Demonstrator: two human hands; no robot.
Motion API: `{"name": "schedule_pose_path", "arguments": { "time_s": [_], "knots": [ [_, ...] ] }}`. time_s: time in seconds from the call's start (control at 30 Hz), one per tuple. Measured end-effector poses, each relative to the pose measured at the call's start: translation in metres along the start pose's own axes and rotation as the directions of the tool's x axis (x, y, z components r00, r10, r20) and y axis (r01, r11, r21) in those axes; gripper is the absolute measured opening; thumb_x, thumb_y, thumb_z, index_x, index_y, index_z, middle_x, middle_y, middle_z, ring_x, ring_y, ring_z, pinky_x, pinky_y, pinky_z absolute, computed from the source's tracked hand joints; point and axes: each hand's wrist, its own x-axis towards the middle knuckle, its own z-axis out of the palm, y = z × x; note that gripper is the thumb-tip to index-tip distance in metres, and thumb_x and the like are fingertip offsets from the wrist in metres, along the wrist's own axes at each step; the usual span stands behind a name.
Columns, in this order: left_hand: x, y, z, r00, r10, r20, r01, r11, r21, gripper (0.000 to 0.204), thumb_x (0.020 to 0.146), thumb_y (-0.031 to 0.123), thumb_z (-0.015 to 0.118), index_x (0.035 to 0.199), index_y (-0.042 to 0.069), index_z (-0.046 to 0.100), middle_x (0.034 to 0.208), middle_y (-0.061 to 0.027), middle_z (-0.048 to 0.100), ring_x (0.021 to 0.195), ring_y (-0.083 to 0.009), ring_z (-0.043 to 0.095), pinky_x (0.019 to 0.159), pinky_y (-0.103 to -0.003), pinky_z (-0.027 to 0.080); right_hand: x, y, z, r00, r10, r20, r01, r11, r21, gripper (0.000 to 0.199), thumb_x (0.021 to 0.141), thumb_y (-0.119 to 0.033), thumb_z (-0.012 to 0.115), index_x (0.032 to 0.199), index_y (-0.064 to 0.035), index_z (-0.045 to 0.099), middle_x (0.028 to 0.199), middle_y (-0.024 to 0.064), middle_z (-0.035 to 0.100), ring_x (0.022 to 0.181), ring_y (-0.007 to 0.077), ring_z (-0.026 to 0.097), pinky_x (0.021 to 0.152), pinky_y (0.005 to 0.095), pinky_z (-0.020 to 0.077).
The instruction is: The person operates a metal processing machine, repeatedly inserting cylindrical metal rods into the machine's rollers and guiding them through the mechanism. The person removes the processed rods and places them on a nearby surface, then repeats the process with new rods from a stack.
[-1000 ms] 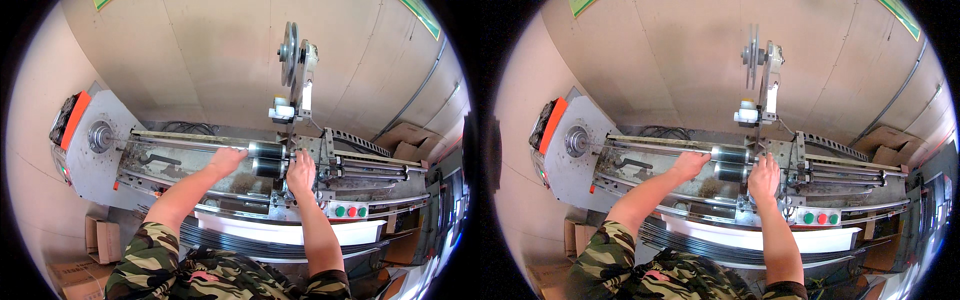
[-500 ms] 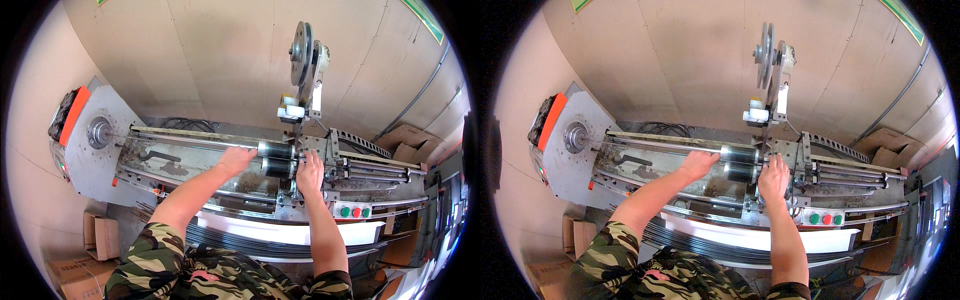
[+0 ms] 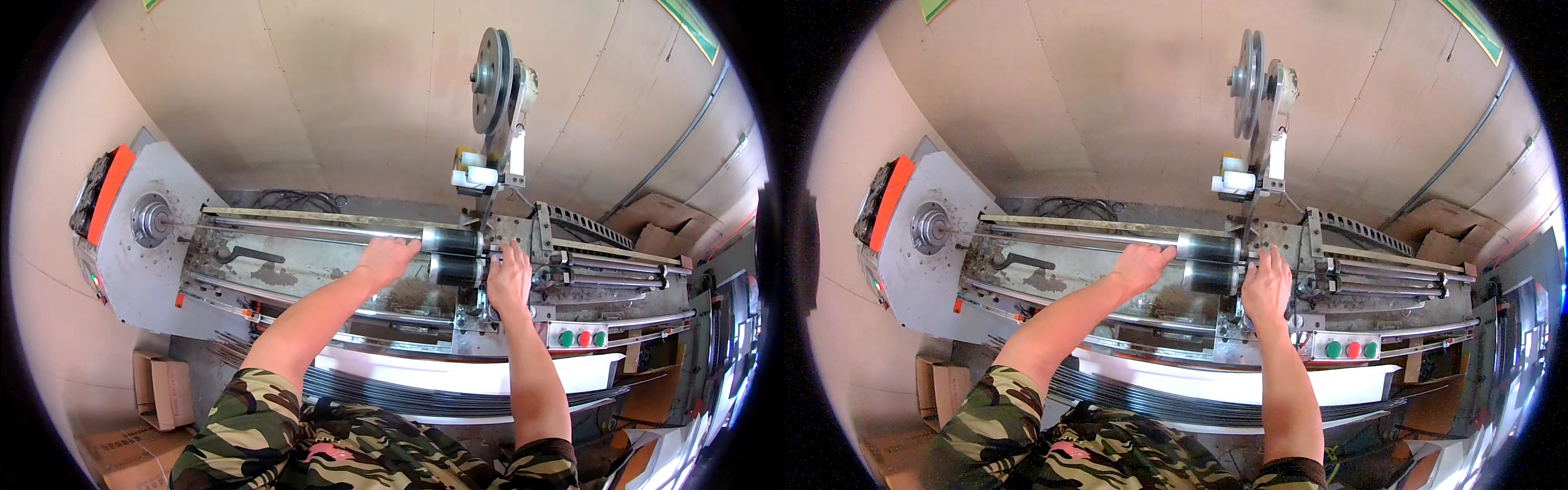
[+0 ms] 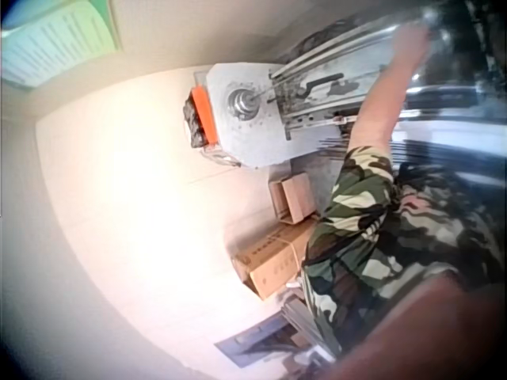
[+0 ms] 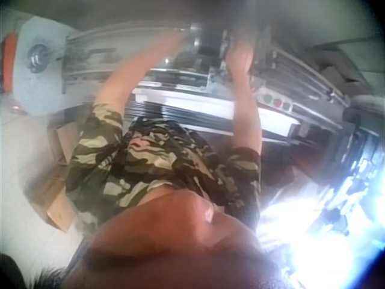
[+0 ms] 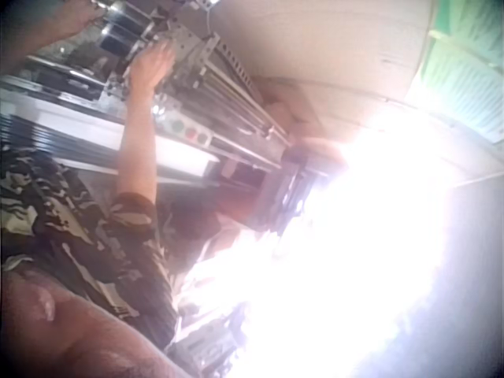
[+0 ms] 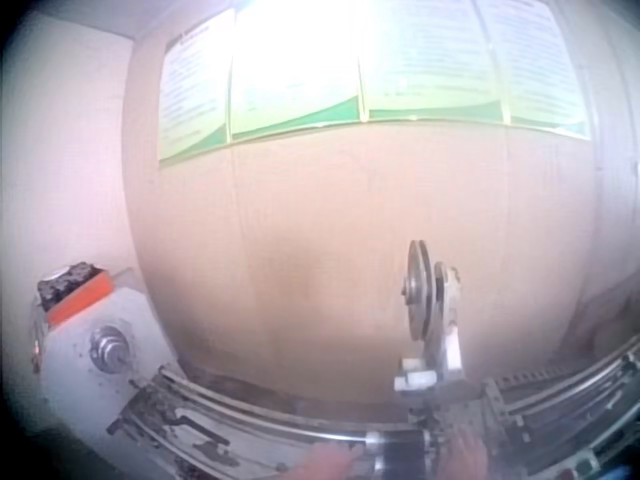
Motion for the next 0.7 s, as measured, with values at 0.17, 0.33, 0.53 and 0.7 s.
{"name": "schedule_pose_path", "arguments": {
  "time_s": [0.17, 0.33, 0.53, 0.7],
  "knots": [
    [0.008, 0.011, 0.003, 0.999, 0.000, -0.032, 0.000, 1.000, -0.005, 0.022, 0.086, 0.007, 0.053, 0.107, 0.010, 0.058, 0.087, -0.0126, 0.068, 0.086, -0.0338, 0.068, 0.071, -0.046, 0.053, 0.004, 0.010, -0.007, 0.999, 0.020, 0.024, -0.021, 1.000, 0.005, 0.036, 0.092, -0.017, 0.061, 0.124, -0.0023, 0.060, 0.140, 0.0213, 0.053, 0.123, 0.0395, 0.053, 0.104, 0.0477, 0.0405],
    [0.022, 0.034, 0.006, 0.999, 0.000, -0.048, -0.001, 1.000, -0.019, 0.021, 0.086, 0.007, 0.053, 0.107, 0.010, 0.058, 0.087, -0.0128, 0.068, 0.086, -0.0338, 0.068, 0.071, -0.046, 0.053, 0.005, 0.036, -0.016, 1.000, 0.015, 0.004, -0.015, 1.000, 0.003, 0.035, 0.092, -0.017, 0.061, 0.123, -0.0027, 0.061, 0.139, 0.0215, 0.053, 0.122, 0.0393, 0.053, 0.104, 0.0478, 0.0407],
    [0.032, 0.049, 0.008, 0.999, -0.006, -0.035, 0.005, 1.000, -0.024, 0.019, 0.087, 0.008, 0.052, 0.106, 0.010, 0.057, 0.089, -0.0137, 0.069, 0.086, -0.0341, 0.068, 0.071, -0.046, 0.054, 0.007, 0.054, -0.021, 1.000, 0.014, 0.002, -0.014, 1.000, 0.007, 0.035, 0.091, -0.016, 0.061, 0.123, -0.0024, 0.061, 0.139, 0.0222, 0.054, 0.122, 0.0396, 0.053, 0.105, 0.0481, 0.0407],
    [0.031, 0.045, 0.013, 0.996, 0.026, -0.090, -0.030, 0.999, -0.036, 0.016, 0.088, 0.008, 0.053, 0.103, 0.010, 0.057, 0.088, -0.0139, 0.069, 0.085, -0.0333, 0.069, 0.070, -0.046, 0.054, 0.007, 0.051, -0.020, 1.000, 0.023, 0.004, -0.023, 1.000, 0.006, 0.035, 0.091, -0.015, 0.061, 0.124, -0.0024, 0.060, 0.138, 0.0226, 0.054, 0.123, 0.0400, 0.053, 0.105, 0.0482, 0.0405]
  ]
}}
